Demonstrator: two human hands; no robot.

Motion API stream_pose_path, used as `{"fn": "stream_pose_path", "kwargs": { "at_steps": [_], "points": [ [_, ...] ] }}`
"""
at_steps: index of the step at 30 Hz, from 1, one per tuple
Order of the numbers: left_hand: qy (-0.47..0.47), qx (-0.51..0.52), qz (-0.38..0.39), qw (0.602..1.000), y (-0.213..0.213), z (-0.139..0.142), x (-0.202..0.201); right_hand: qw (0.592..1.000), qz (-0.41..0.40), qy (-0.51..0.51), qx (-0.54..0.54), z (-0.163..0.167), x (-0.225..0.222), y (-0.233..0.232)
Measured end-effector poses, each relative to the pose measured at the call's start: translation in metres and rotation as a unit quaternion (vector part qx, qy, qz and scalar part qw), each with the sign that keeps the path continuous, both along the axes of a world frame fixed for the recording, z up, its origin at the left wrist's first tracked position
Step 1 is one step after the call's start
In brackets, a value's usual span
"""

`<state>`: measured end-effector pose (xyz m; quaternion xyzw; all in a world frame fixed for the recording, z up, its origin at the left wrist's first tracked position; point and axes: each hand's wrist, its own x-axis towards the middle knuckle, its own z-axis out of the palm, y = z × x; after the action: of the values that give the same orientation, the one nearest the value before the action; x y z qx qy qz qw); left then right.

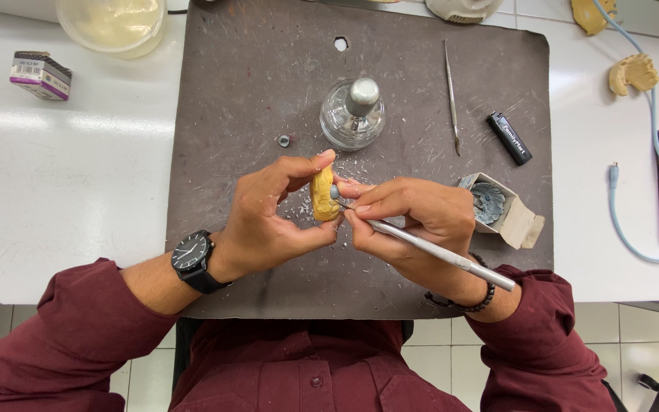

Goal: The person holds a yellow dental stone model with a wax pattern and uses a metal wax carver to sculpt and refine the wax on the teeth, rotating the model in hand to reach different surfaces. They occasionally dip the tool or apply material from a small box and continue carving the pattern.

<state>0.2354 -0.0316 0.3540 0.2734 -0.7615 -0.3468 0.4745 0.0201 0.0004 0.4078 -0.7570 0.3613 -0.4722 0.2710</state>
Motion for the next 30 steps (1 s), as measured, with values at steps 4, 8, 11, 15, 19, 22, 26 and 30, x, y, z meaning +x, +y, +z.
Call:
{"fn": "stream_pose_path", "kwargs": {
  "at_steps": [4, 8, 11, 15, 19, 22, 26, 30],
  "points": [
    [-0.017, -0.024, -0.006, 1.0, 0.0, 0.008, 0.002, 0.998, 0.023, -0.05, 0.024, 0.0, -0.003, -0.001],
    [-0.101, -0.006, 0.031, 0.994, -0.002, 0.016, 0.003, 0.998, -0.005, -0.048, 0.034, 0.002, -0.01, -0.003],
    [-0.166, 0.033, -0.001, 0.986, -0.005, 0.019, 0.004, 0.998, -0.018, -0.044, 0.04, 0.003, -0.012, -0.005],
    [-0.046, -0.016, -0.054, 0.997, -0.004, 0.02, 0.003, 0.998, 0.015, -0.051, 0.028, 0.001, -0.006, -0.003],
    [-0.039, -0.004, -0.022, 0.999, 0.0, 0.017, -0.001, 0.999, 0.018, -0.05, -0.006, 0.0, 0.0, 0.003],
    [-0.04, 0.015, -0.016, 0.999, 0.004, 0.013, -0.001, 0.999, 0.009, -0.042, -0.012, -0.001, 0.004, 0.006],
    [-0.018, 0.002, -0.038, 0.999, 0.006, 0.006, 0.0, 0.998, 0.021, -0.055, 0.009, -0.005, 0.007, 0.009],
    [-0.015, 0.003, -0.048, 0.999, 0.006, 0.0, -0.001, 0.999, 0.002, -0.049, 0.012, -0.006, 0.009, 0.01]
  ]
}}
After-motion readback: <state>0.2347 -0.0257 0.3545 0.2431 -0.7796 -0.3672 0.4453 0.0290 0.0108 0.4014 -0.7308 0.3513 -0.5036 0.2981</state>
